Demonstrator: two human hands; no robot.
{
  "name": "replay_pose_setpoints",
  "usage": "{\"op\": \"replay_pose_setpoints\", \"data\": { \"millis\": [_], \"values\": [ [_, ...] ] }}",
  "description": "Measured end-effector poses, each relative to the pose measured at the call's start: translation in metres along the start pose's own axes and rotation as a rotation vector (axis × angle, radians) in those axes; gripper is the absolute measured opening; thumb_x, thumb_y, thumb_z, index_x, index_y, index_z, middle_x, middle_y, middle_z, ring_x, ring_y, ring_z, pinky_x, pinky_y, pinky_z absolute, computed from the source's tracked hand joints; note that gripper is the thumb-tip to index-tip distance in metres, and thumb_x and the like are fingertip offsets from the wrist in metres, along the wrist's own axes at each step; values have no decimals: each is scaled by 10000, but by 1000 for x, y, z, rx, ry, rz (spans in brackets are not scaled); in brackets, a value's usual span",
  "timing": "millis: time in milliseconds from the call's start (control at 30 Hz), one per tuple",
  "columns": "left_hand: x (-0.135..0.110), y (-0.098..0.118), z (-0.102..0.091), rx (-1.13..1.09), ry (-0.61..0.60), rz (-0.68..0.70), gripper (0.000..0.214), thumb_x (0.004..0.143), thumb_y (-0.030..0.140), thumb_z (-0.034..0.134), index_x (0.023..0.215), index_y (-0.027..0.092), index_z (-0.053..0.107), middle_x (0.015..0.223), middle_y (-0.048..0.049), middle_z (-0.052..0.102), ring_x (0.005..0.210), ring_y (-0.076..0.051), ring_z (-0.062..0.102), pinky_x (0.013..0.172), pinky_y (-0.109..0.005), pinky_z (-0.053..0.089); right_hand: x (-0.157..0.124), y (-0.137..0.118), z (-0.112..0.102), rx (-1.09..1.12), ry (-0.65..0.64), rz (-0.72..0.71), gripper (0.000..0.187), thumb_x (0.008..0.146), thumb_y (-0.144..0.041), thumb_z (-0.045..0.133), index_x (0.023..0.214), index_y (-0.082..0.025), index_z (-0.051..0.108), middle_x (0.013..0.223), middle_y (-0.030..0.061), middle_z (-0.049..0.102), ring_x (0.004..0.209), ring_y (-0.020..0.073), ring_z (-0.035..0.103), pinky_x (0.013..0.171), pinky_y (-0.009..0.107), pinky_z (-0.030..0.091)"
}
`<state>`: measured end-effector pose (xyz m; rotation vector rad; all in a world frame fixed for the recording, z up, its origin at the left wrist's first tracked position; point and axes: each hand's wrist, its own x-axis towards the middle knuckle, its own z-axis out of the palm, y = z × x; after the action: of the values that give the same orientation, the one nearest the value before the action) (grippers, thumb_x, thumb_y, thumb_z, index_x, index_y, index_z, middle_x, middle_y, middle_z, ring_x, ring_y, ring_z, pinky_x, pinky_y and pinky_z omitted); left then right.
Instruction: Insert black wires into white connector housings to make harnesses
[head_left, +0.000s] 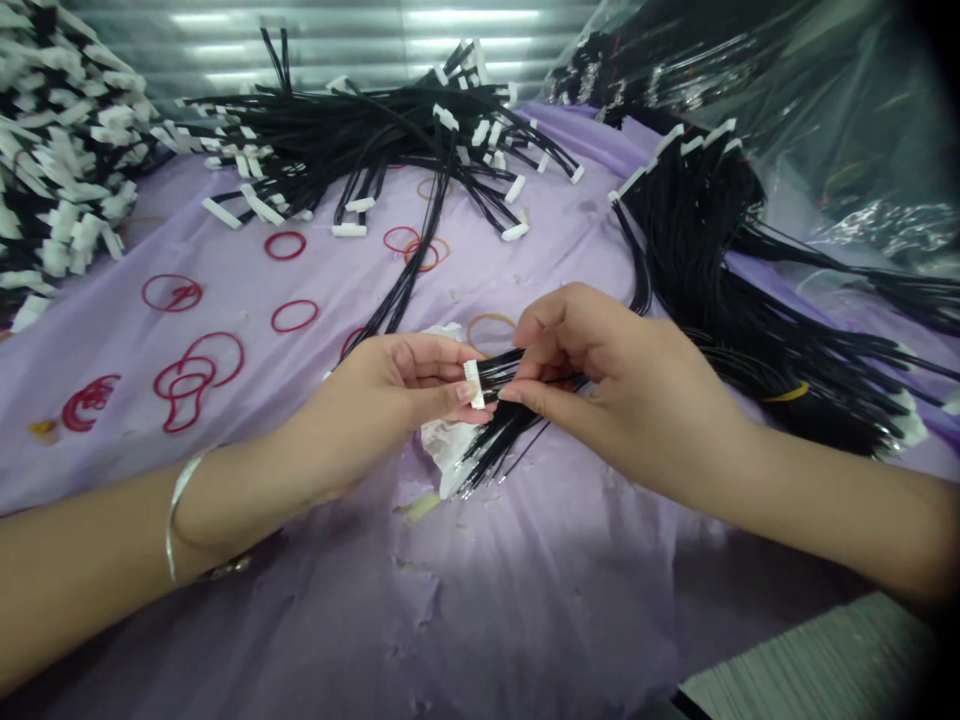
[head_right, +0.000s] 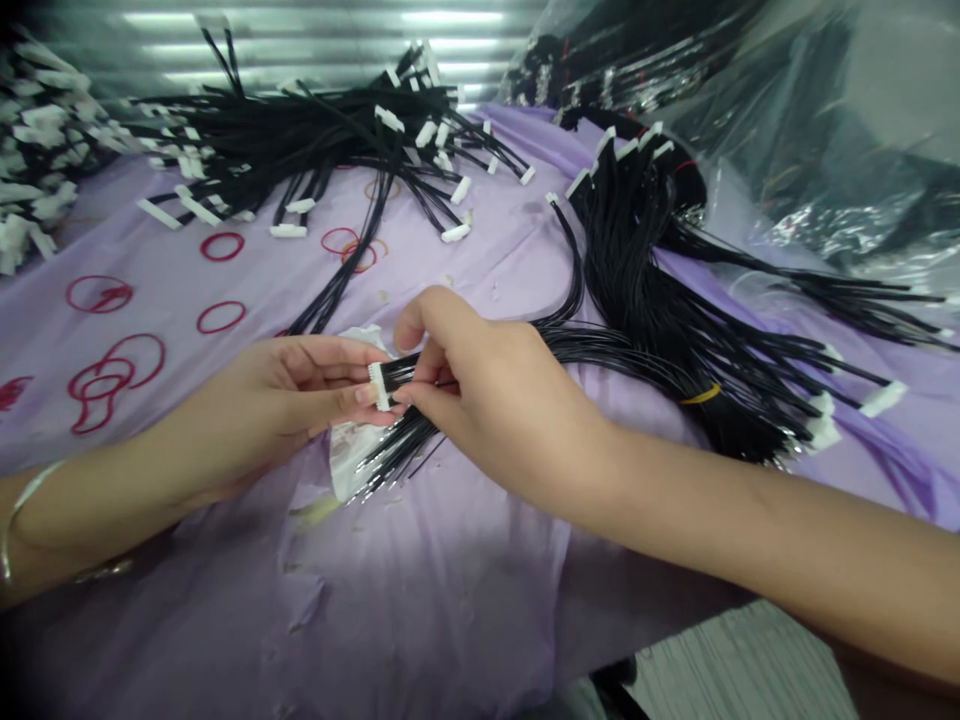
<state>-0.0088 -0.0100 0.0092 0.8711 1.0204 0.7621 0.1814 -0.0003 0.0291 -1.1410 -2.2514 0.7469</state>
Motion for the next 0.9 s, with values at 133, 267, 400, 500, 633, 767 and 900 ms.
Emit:
{"op": "replay_pose_setpoints", "data": {
  "millis": [133, 267, 400, 500, 633, 767, 900],
  "values": [
    [0, 0, -1, 10, -26, -3, 119, 757, 108, 696, 862, 164, 696, 817, -4, 724, 737, -102, 677, 732, -195, 539, 0, 0, 0, 18, -13, 12, 236, 762, -80, 626, 924, -175, 482, 706, -48, 612, 623, 82, 581, 563, 204, 429],
    [0, -1, -1, 27, -29, 7, 125, 749, 115, 702, 866, 159, 700, 796, -6, 719, 707, -110, 669, 732, -222, 539, 1, 0, 6, 19, -34, 15, 233, 759, -76, 635, 913, -171, 488, 699, -52, 616, 613, 76, 572, 574, 195, 426],
    [1, -3, -1, 53, -36, 26, 139, 756, 130, 699, 892, 162, 703, 792, -1, 712, 730, -109, 667, 751, -223, 531, 1, 1, 13, -7, 6, -65, 178, 765, -79, 637, 867, -142, 505, 684, -45, 595, 591, 63, 536, 555, 178, 401],
    [1, -3, 0, 57, -44, 26, 156, 761, 133, 695, 916, 148, 692, 810, -11, 713, 755, -111, 668, 746, -209, 527, 2, -1, 5, -137, 0, -178, 81, 808, -119, 609, 856, -114, 544, 735, 1, 584, 646, 86, 525, 578, 201, 396],
    [-1, -1, 2, 20, -1, 29, 155, 756, 77, 671, 901, 132, 667, 820, -18, 709, 734, -113, 666, 714, -210, 534, -4, -5, -17, -337, -177, -347, 158, 874, -203, 535, 785, -118, 633, 832, 78, 546, 738, 152, 493, 636, 269, 391],
    [0, 0, 1, -7, 10, 13, 144, 753, 78, 672, 890, 119, 656, 810, -17, 693, 735, -114, 665, 714, -212, 542, -7, 2, -19, -366, -276, -434, 148, 867, -151, 523, 896, -131, 667, 886, 87, 547, 792, 177, 483, 689, 296, 399],
    [0, 0, 0, -27, 33, 6, 162, 739, 83, 685, 894, 128, 661, 785, -5, 689, 712, -102, 659, 727, -220, 550, -5, 16, -4, -355, -273, -410, 156, 879, -145, 501, 896, -123, 655, 888, 91, 544, 808, 191, 482, 727, 333, 410]
  ]
}}
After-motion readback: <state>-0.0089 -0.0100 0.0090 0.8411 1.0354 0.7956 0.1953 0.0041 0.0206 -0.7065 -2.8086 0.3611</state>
